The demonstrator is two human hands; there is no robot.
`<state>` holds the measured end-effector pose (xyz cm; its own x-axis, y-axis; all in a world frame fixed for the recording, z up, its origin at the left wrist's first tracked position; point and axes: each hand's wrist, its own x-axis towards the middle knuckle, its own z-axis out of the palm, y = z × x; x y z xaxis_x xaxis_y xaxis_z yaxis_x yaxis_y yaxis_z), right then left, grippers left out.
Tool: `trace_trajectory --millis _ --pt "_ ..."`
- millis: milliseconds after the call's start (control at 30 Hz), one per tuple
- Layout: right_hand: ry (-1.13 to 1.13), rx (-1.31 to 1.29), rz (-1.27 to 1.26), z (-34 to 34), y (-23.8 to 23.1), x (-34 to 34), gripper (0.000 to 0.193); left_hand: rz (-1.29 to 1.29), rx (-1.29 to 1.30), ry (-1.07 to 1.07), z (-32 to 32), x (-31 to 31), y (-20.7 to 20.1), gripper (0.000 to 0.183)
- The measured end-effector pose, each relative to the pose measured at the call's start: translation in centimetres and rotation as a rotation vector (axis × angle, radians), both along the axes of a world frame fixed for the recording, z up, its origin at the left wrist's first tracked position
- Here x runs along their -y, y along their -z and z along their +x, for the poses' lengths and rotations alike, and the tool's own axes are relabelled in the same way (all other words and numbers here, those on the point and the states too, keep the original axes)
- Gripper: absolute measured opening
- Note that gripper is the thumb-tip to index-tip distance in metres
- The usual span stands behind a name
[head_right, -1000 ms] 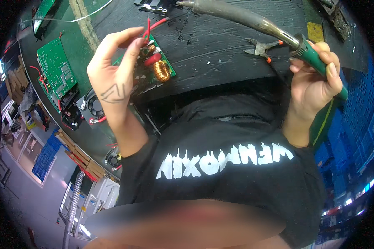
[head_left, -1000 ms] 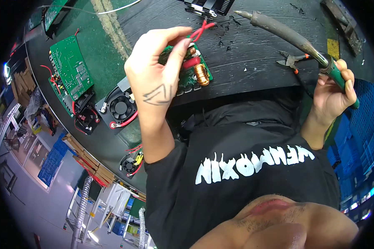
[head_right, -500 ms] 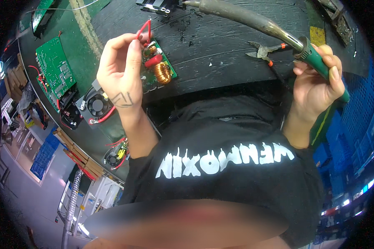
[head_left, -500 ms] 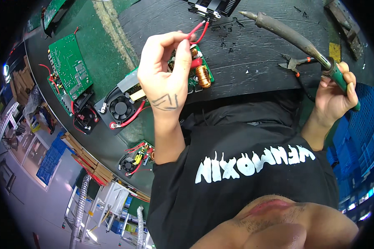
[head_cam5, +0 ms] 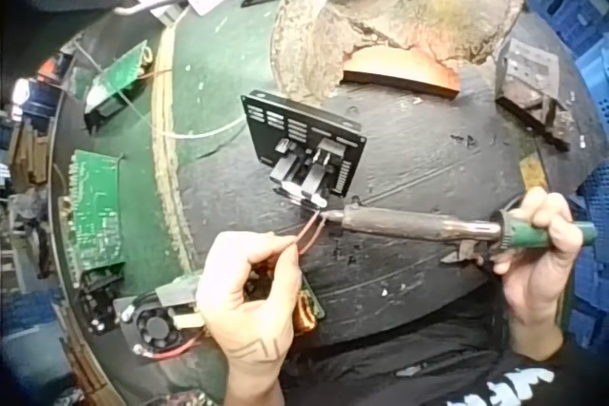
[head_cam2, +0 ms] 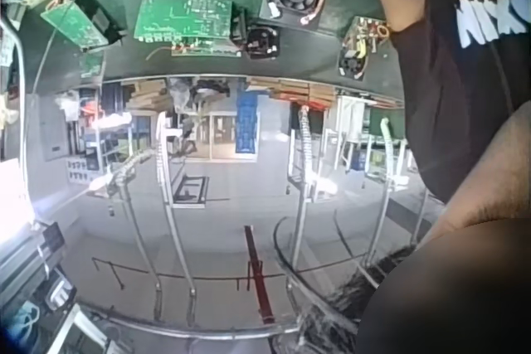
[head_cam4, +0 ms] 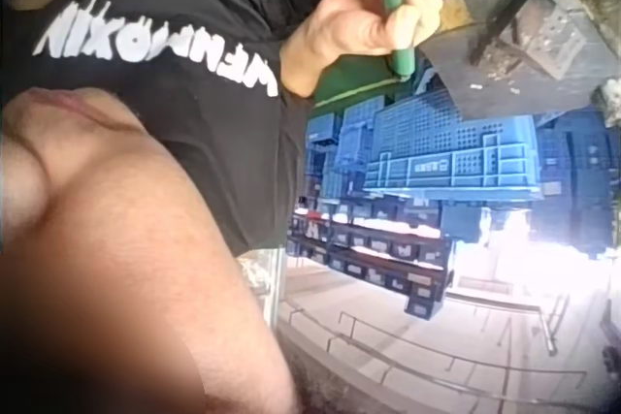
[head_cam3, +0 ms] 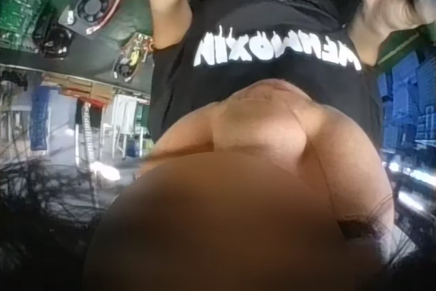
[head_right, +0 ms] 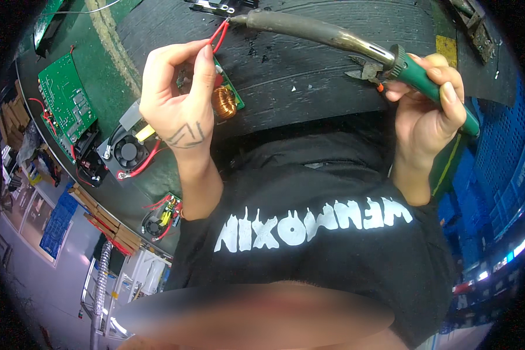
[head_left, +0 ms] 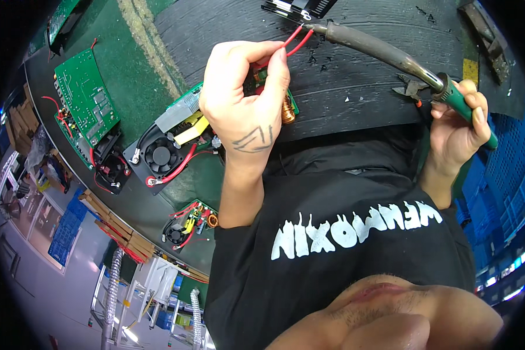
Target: Soldering electrical wires and components onto a green printed circuit board using a soldering iron.
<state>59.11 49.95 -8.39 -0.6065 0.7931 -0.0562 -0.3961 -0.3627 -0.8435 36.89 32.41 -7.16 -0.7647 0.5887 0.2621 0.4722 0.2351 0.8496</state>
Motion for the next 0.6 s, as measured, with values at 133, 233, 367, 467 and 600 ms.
trace_trajectory --millis 133,233,367,467,600 --pt "-0.011 0.032 0.027 -0.06 -0.45 -0.04 0.028 0.011 -0.028 0.001 -0.05 -0.29 0.2 0.011" --pt "-0.013 0.067 0.029 0.1 -0.54 -0.05 0.027 -0.008 -0.04 0.004 -0.04 -0.25 -0.06 0.011" --pt "0.02 0.093 0.03 0.19 -0.43 -0.13 0.028 -0.02 -0.041 0.012 -0.03 -0.29 -0.36 0.011" --pt "-0.005 0.085 0.028 -0.07 -0.43 -0.07 0.027 -0.021 -0.049 0.015 -0.05 -0.3 -0.19 0.011" --pt "-0.002 0.095 0.003 -0.2 -0.31 0.14 0.027 -0.015 -0.108 0.025 -0.17 -0.27 0.13 0.011"
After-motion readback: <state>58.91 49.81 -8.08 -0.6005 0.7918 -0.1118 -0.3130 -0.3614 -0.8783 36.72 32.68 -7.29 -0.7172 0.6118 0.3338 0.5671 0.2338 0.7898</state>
